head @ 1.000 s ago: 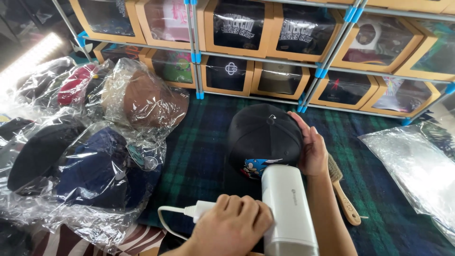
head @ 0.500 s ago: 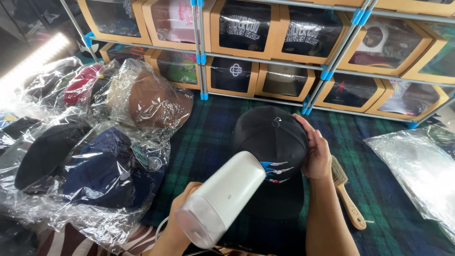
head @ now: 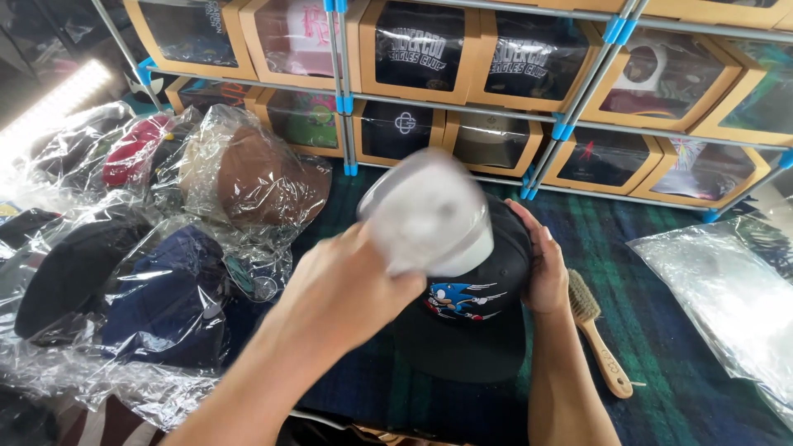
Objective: The person steams a black cap with a hand-held steamer, brushes it with a wooden-handled brush, and then places the cap into a clear plastic bag.
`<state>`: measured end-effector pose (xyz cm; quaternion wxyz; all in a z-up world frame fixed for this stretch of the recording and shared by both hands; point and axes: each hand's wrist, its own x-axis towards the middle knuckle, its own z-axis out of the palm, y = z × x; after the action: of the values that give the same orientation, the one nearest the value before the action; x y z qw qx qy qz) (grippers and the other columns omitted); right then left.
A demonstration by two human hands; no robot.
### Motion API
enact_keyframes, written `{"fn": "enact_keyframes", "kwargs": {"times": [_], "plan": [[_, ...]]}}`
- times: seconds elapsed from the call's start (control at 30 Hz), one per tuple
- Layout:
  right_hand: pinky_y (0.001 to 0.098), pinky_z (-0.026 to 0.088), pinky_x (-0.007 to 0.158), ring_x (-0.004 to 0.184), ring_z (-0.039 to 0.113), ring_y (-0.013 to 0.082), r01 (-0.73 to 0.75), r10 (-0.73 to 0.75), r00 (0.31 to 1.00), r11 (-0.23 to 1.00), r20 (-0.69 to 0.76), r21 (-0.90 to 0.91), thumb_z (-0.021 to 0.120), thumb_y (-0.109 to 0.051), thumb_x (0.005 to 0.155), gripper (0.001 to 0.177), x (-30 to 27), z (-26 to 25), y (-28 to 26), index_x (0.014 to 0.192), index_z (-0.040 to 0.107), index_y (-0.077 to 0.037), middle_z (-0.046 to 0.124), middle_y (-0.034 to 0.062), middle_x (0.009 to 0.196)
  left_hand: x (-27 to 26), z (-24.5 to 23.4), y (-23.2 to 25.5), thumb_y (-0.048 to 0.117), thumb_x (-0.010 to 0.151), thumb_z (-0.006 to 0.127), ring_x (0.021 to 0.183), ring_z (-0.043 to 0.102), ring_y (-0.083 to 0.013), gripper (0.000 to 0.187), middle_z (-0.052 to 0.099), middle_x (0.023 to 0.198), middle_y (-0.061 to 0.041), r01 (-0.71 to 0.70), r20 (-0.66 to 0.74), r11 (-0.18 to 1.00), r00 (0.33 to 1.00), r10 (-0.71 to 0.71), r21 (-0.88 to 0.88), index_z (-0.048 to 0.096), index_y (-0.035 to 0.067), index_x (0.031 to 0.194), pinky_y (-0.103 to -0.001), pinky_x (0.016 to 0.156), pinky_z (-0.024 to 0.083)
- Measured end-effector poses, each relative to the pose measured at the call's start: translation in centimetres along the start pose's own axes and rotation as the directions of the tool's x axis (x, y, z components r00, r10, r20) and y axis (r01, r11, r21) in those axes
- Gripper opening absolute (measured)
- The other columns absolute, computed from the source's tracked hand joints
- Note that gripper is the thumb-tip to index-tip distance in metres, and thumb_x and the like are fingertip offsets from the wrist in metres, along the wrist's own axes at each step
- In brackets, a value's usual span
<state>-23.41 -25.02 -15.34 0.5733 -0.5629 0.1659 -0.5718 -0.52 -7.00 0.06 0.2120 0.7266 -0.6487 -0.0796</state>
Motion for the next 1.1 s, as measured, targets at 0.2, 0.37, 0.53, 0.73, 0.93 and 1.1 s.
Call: {"fn": "enact_keyframes", "kwargs": {"times": [0.2, 0.37, 0.53, 0.73, 0.93, 1.1], "plan": [[0.0465, 0.050, 0.110, 0.128, 0.059, 0.0375, -0.037, 0.042, 0.993, 0.998, -0.109, 0.047, 0.034, -0.037, 0.107, 0.061, 1.1, -5.6, 5.0, 0.154, 0.042, 0.000, 0.051, 0.0249, 0.150, 4.2, -3.2, 4.7, 0.048, 0.081, 0.063, 0.078, 0.077, -0.0292, 0.041, 0.075, 0.081, -0.005, -0.092, 0.014, 0.991, 0.996, 0.091, 0.100, 0.075, 0.013, 0.101, -0.045, 0.067, 0.063], [0.0456, 0.046, 0.112, 0.135, 0.055, 0.0343, -0.013, 0.009, 0.997, 0.999, -0.078, -0.044, 0.033, -0.040, 0.104, 0.064, 0.4, -1.7, 1.4, 0.152, 0.045, 0.001, 0.049, 0.0236, 0.154, 0.4, 0.3, -2.8, 0.050, 0.084, 0.060, 0.093, 0.074, -0.0319, 0.044, 0.076, 0.093, -0.007, -0.028, 0.071, 0.998, 0.997, 0.032, -0.061, 0.072, 0.015, 0.109, -0.046, 0.081, 0.059], [0.0406, 0.038, 0.121, 0.142, 0.049, 0.0282, 0.030, -0.033, 0.999, 0.997, -0.038, -0.069, 0.032, -0.041, 0.104, 0.064, -0.3, 1.0, -1.1, 0.150, 0.047, 0.002, 0.047, 0.0206, 0.158, -6.0, 15.3, -16.4, 0.027, 0.086, 0.062, 0.091, 0.070, -0.0202, 0.023, 0.072, 0.091, -0.003, 0.073, -0.015, 0.877, 0.996, -0.092, -0.475, 0.071, 0.016, 0.104, -0.034, 0.089, 0.053], [0.0397, 0.040, 0.119, 0.140, 0.052, 0.0276, -0.019, 0.016, 1.000, 0.974, -0.015, -0.226, 0.029, -0.041, 0.105, 0.061, -0.3, 2.0, -2.7, 0.148, 0.049, -0.002, 0.055, 0.0181, 0.151, -9.0, 16.4, -14.0, 0.013, 0.074, 0.071, 0.079, 0.066, -0.0261, 0.030, 0.067, 0.101, -0.012, -0.415, -0.491, 0.903, 0.767, 0.414, 0.112, 0.065, 0.005, 0.102, -0.037, 0.068, 0.052], [0.0387, 0.040, 0.118, 0.138, 0.053, 0.0273, -0.155, 0.153, 0.987, 0.988, -0.046, -0.029, 0.030, -0.045, 0.101, 0.068, -0.5, 1.6, -3.0, 0.152, 0.044, -0.002, 0.055, 0.0179, 0.151, -10.1, 12.7, -2.1, 0.011, 0.097, 0.050, 0.057, 0.046, -0.0244, 0.012, 0.053, 0.081, -0.008, -0.378, -0.416, 0.760, 0.665, 0.621, 0.529, 0.061, 0.011, 0.092, -0.039, 0.054, 0.041], [0.0383, 0.035, 0.120, 0.139, 0.051, 0.0272, -0.356, 0.378, 0.922, 0.912, -0.086, 0.202, 0.038, -0.053, 0.088, 0.082, -1.1, 4.7, -6.7, 0.156, 0.041, -0.007, 0.050, 0.0145, 0.156, -9.4, 12.6, 6.5, 0.007, 0.098, 0.046, 0.051, 0.043, -0.0233, 0.015, 0.050, 0.080, -0.014, -0.245, -0.487, 0.758, 0.639, 0.595, 0.604, 0.060, 0.004, 0.094, -0.038, 0.051, 0.035]]}}
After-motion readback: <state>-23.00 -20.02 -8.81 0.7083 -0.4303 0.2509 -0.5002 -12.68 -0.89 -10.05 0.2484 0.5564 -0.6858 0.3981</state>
